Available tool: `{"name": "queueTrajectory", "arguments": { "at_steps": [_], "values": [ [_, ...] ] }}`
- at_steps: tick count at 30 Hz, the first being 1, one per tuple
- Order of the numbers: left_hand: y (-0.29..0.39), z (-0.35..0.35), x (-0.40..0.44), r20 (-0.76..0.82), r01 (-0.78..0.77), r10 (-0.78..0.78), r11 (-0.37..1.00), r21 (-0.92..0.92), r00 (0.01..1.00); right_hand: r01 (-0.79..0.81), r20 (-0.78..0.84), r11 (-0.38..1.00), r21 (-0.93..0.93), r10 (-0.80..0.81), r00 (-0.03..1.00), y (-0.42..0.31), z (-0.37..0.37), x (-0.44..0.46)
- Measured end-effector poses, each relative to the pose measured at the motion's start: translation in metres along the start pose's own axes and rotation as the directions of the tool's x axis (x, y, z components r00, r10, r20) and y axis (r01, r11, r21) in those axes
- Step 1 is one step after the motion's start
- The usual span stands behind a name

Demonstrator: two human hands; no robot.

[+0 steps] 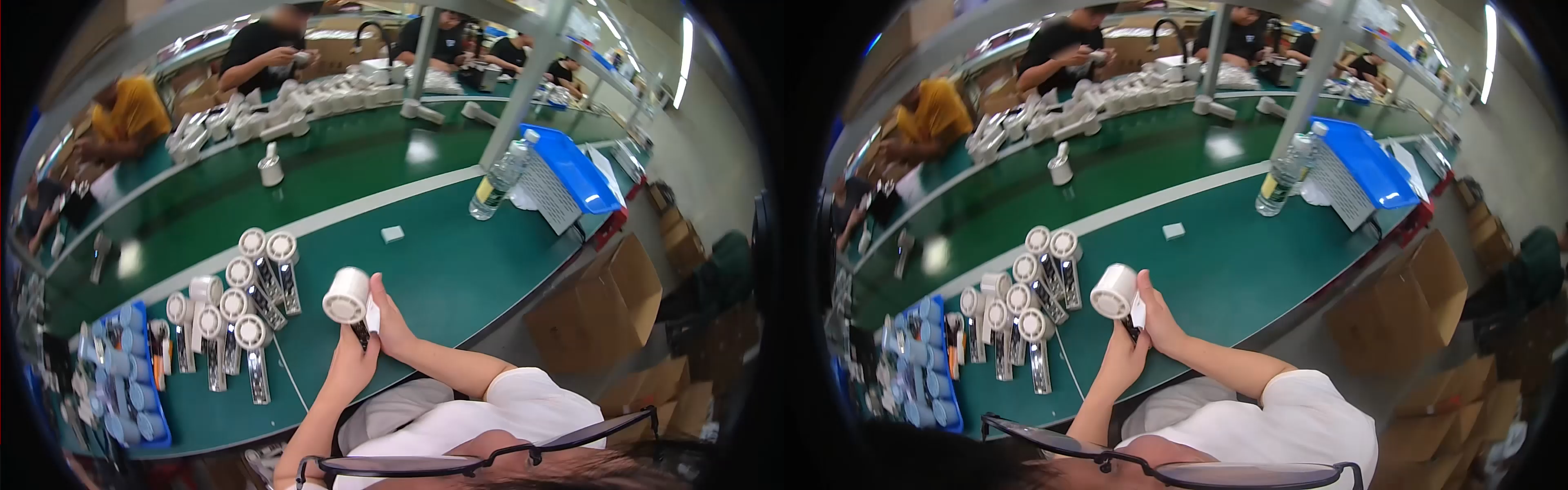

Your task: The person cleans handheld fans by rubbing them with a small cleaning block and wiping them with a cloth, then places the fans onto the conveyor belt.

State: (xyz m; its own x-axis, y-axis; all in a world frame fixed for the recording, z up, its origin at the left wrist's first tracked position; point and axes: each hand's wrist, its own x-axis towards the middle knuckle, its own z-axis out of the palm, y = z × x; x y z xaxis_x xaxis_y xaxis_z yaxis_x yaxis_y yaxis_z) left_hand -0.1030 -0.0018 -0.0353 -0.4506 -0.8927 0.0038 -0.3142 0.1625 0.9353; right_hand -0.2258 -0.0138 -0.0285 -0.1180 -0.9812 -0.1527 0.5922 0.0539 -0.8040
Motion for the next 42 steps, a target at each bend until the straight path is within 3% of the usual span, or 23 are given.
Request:
{"name": "queueTrajectory", "arguments": {
  "at_steps": [2, 3, 4, 5, 7, 8, 9, 10, 11, 13, 16, 20, 22, 23, 25, 29, 34, 37, 39, 40, 42],
  "values": [
    [-0.008, -0.015, 0.002, 0.182, -0.245, 0.231, 0.968, 0.056, 0.956, 0.066, 0.071, 0.937, -0.344, -0.044, 0.997, -0.003, -0.023, 0.007],
    [-0.011, -0.025, 0.004, 0.199, -0.264, 0.248, 0.962, 0.061, 0.948, 0.087, 0.063, 0.938, -0.337, -0.069, 0.996, -0.008, -0.025, 0.007],
    [-0.010, -0.038, 0.005, 0.080, -0.054, 0.076, 0.967, -0.248, 0.994, 0.198, 0.088, 0.829, -0.524, -0.178, 0.980, -0.014, -0.027, 0.006],
    [-0.007, -0.047, 0.007, 0.027, 0.129, -0.137, 0.827, -0.547, 0.990, 0.284, 0.128, 0.671, -0.685, -0.272, 0.954, -0.019, -0.028, 0.005],
    [0.001, -0.051, 0.011, -0.133, -0.091, 0.010, 0.781, -0.618, 0.991, 0.387, 0.290, 0.200, -0.900, -0.389, 0.874, -0.027, -0.019, 0.000],
    [0.002, -0.050, 0.013, -0.064, -0.058, 0.025, 0.804, -0.592, 0.998, 0.428, 0.381, 0.058, -0.902, -0.361, 0.851, -0.022, -0.018, -0.001],
    [-0.006, -0.044, 0.016, -0.096, -0.109, 0.078, 0.919, -0.378, 0.992, 0.468, 0.469, -0.082, -0.880, -0.316, 0.825, -0.015, -0.017, -0.003],
    [-0.012, -0.038, 0.018, -0.100, -0.169, 0.152, 0.967, -0.192, 0.983, 0.583, 0.571, -0.076, -0.809, -0.332, 0.750, -0.005, -0.019, -0.003],
    [-0.015, -0.035, 0.020, -0.093, -0.227, 0.226, 0.974, 0.001, 0.970, 0.532, 0.540, -0.095, -0.842, -0.184, 0.822, 0.000, -0.020, -0.007],
    [-0.015, -0.031, 0.018, -0.118, -0.237, 0.232, 0.971, -0.035, 0.966, 0.596, 0.607, -0.155, -0.788, -0.033, 0.794, -0.011, -0.022, -0.010],
    [-0.016, -0.023, 0.014, -0.174, -0.215, 0.193, 0.970, -0.117, 0.966, 0.665, 0.686, -0.216, -0.715, -0.036, 0.727, -0.013, -0.032, -0.008],
    [-0.012, -0.022, 0.017, -0.239, -0.184, 0.167, 0.981, -0.053, 0.957, 0.713, 0.759, -0.259, -0.651, -0.193, 0.622, -0.005, -0.044, -0.004],
    [-0.013, -0.024, 0.016, -0.234, -0.184, 0.172, 0.982, -0.033, 0.957, 0.625, 0.617, 0.241, -0.743, -0.116, 0.778, -0.011, -0.048, -0.006],
    [-0.014, -0.024, 0.016, -0.229, -0.166, 0.154, 0.986, -0.031, 0.961, 0.624, 0.616, 0.241, -0.743, -0.118, 0.779, -0.016, -0.049, -0.006],
    [-0.015, -0.023, 0.016, -0.217, -0.147, 0.137, 0.989, -0.029, 0.966, 0.692, 0.691, 0.017, -0.722, -0.032, 0.722, -0.025, -0.050, -0.010],
    [-0.012, -0.022, 0.019, -0.221, -0.134, 0.128, 0.991, -0.012, 0.967, 0.686, 0.693, -0.103, -0.721, -0.102, 0.713, -0.014, -0.040, -0.012],
    [0.015, -0.029, 0.020, -0.174, -0.156, 0.160, 0.987, 0.040, 0.972, 0.641, 0.647, 0.123, -0.757, 0.008, 0.762, -0.021, -0.047, -0.001],
    [0.022, -0.035, 0.026, -0.133, -0.219, 0.214, 0.975, -0.026, 0.968, 0.618, 0.630, 0.207, -0.758, -0.010, 0.776, -0.027, -0.050, -0.001],
    [0.014, -0.036, 0.031, -0.024, -0.316, 0.321, 0.941, 0.123, 0.947, 0.598, 0.617, 0.220, -0.771, 0.024, 0.787, -0.027, -0.050, 0.000],
    [0.014, -0.031, 0.032, -0.122, -0.325, 0.334, 0.941, 0.093, 0.934, 0.576, 0.601, 0.229, -0.785, 0.054, 0.798, -0.026, -0.050, 0.000],
    [0.017, -0.030, 0.034, -0.153, -0.294, 0.307, 0.951, 0.098, 0.939, 0.568, 0.599, 0.256, -0.782, 0.058, 0.799, -0.026, -0.052, -0.001]
  ]
}}
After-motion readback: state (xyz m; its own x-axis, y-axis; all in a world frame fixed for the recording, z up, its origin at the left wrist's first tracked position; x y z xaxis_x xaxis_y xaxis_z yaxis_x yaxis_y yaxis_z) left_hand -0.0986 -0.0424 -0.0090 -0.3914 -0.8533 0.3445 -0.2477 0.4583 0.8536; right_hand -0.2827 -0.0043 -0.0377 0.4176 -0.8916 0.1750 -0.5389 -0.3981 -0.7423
